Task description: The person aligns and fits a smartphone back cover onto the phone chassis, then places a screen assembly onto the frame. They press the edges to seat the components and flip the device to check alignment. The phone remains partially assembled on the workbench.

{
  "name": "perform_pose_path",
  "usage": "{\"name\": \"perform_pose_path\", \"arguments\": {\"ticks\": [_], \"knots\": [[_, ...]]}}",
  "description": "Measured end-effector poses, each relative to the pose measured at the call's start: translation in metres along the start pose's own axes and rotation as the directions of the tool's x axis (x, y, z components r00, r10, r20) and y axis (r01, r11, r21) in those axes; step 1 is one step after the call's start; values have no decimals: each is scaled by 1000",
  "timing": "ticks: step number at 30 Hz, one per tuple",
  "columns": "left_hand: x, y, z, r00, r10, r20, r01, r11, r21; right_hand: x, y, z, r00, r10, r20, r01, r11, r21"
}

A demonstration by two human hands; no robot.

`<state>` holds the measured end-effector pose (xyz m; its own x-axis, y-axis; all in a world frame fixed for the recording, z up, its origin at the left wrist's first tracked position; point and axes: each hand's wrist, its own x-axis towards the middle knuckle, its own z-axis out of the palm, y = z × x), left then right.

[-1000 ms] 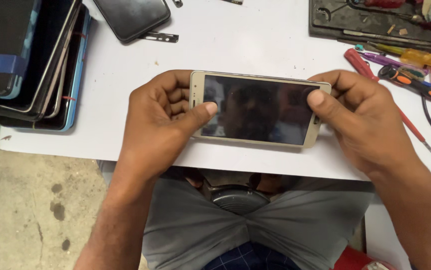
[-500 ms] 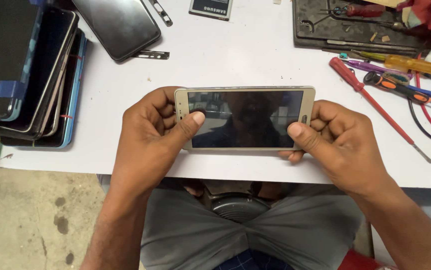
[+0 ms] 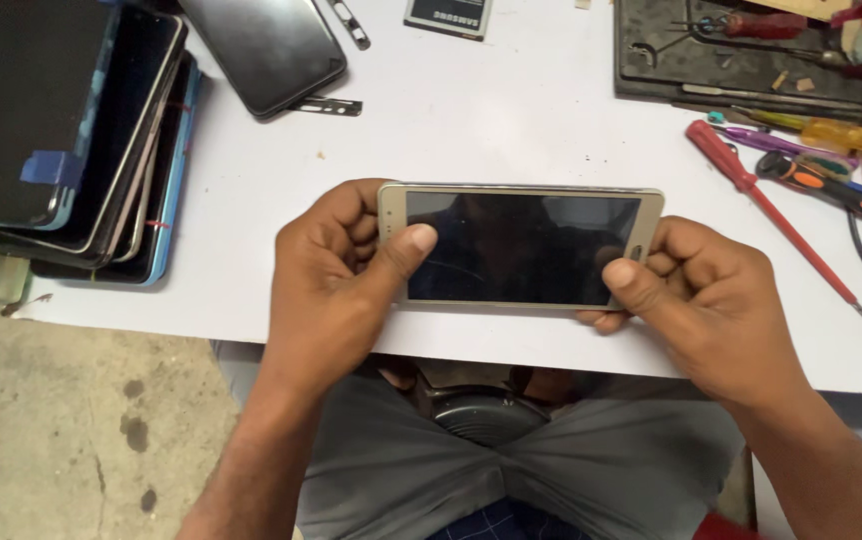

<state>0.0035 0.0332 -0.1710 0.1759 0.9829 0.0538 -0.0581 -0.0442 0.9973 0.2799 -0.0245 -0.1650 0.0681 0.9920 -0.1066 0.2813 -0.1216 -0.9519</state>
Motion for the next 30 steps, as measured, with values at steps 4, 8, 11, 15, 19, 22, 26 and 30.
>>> {"name": "perform_pose_path", "arguments": {"ticks": [4, 8, 11, 15, 19, 22, 26, 30], "knots": [[-3, -1, 9, 997, 71, 28, -73, 995, 65, 1, 0, 4, 998, -59, -1, 59, 994, 94], [-9, 0, 25, 992, 94, 89, -106, 984, 142, -3, -2, 13, 990, -126, -69, 136, 976, 168], [-9, 2, 32, 989, 64, 132, -81, 989, 125, -2, -6, 17, 984, -154, -93, 171, 958, 230], [-8, 2, 39, 972, 170, 159, -180, 982, 52, -4, -9, 22, 978, -123, -167, 152, 973, 174], [-6, 2, 36, 988, 33, 150, -40, 998, 44, -3, -4, 21, 979, -57, -194, 95, 977, 193], [-7, 2, 34, 991, 50, 121, -50, 999, -1, 1, 1, 15, 976, -116, -184, 158, 960, 231], [-8, 1, 34, 991, 61, 116, -62, 998, 7, -2, 2, -2, 977, -166, -137, 198, 942, 271], [-7, 5, 34, 981, 95, 172, -105, 993, 55, -5, 1, -14, 976, -124, -180, 165, 957, 237]]}}
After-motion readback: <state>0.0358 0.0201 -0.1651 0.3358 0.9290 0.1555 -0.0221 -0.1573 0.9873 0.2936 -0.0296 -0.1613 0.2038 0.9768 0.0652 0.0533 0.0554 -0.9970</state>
